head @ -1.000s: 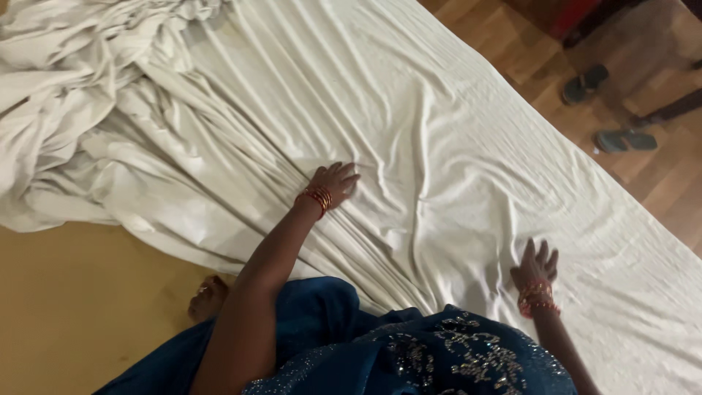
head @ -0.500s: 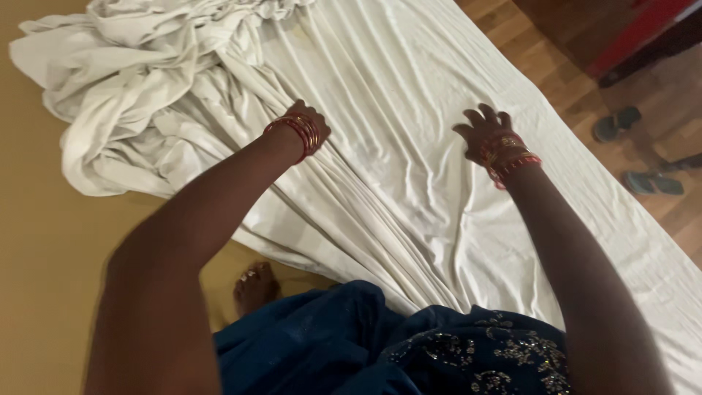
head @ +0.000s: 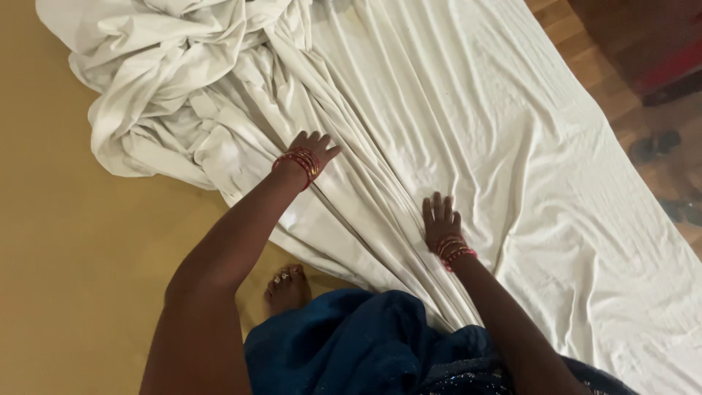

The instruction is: The person spreads a large white bed sheet over a mattress on the floor. They use both hands to pull, smooth, and adjust the fabric, working from the center towards the edges to remove wrinkles and ensure full coverage of the mattress surface.

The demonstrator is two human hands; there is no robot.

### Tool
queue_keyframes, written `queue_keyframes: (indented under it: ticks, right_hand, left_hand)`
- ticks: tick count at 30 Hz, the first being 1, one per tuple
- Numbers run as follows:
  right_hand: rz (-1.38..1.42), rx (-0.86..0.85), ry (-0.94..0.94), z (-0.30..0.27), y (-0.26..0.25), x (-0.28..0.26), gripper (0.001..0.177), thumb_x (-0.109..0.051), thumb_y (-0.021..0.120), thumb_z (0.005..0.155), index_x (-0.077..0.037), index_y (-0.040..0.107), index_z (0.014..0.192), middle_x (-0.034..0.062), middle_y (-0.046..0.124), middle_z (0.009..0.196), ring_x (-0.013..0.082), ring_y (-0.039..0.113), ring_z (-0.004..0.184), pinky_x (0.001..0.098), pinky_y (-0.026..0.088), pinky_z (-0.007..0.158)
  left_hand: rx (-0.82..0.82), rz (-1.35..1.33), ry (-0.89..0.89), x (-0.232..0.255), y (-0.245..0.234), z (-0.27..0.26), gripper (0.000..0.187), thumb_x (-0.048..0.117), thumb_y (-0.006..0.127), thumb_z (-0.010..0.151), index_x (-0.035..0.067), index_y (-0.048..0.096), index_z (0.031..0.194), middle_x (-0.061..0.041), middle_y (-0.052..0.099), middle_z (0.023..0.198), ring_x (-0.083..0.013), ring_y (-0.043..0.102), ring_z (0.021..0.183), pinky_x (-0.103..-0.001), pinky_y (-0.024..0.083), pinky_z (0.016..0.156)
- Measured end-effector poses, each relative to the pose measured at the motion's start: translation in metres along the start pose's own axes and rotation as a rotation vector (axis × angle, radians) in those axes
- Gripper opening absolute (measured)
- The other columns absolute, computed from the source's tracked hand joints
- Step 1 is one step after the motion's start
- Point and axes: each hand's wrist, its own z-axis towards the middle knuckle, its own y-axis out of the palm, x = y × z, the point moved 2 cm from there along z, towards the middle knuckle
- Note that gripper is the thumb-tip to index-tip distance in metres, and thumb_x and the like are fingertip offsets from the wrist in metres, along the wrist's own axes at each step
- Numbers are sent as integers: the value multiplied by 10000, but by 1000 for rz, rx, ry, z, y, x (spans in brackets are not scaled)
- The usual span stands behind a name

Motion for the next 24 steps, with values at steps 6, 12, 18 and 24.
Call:
queue_keyframes:
  ticks: [6,12,18,24]
  right_hand:
    - [104,-16,107,19,-11,-19,866,-441,494,987,-85,11,1612,229,-107,1690,545,-15,1529,691,231,1172]
    - [54,-58,239,24,-22,-43,902,-380,533,972,-184,-16,1660,284,-147,1682,602,-44,1499,767,157,1127]
    - [125,-159,285,29,-15,-44,935,-398,544,958,-196,-54,1648,253,-214,1681,586,-134,1498,755,85,1151]
    - [186,-152,356,32,-29,-53,1074,-402,652,897,-182,-91,1641,268,-233,1665,580,-186,1487,764,39,1134]
  left_hand:
    - [397,-5,145,-1,64,108,803,36,617,879,270,266,1563,-110,183,1655,-316,194,1487,-497,269,1135]
    - [330,0,245,-2,69,141,399,187,509,1014,183,541,1412,-105,412,1576,-297,307,1510,-479,244,1223]
    - [211,-70,309,-25,53,129,369,381,609,948,130,696,1205,-95,715,1196,-253,655,1163,-455,411,1124]
    - [-183,-519,18,-89,58,88,940,898,574,780,-8,753,957,-167,758,927,-308,749,896,-453,581,830]
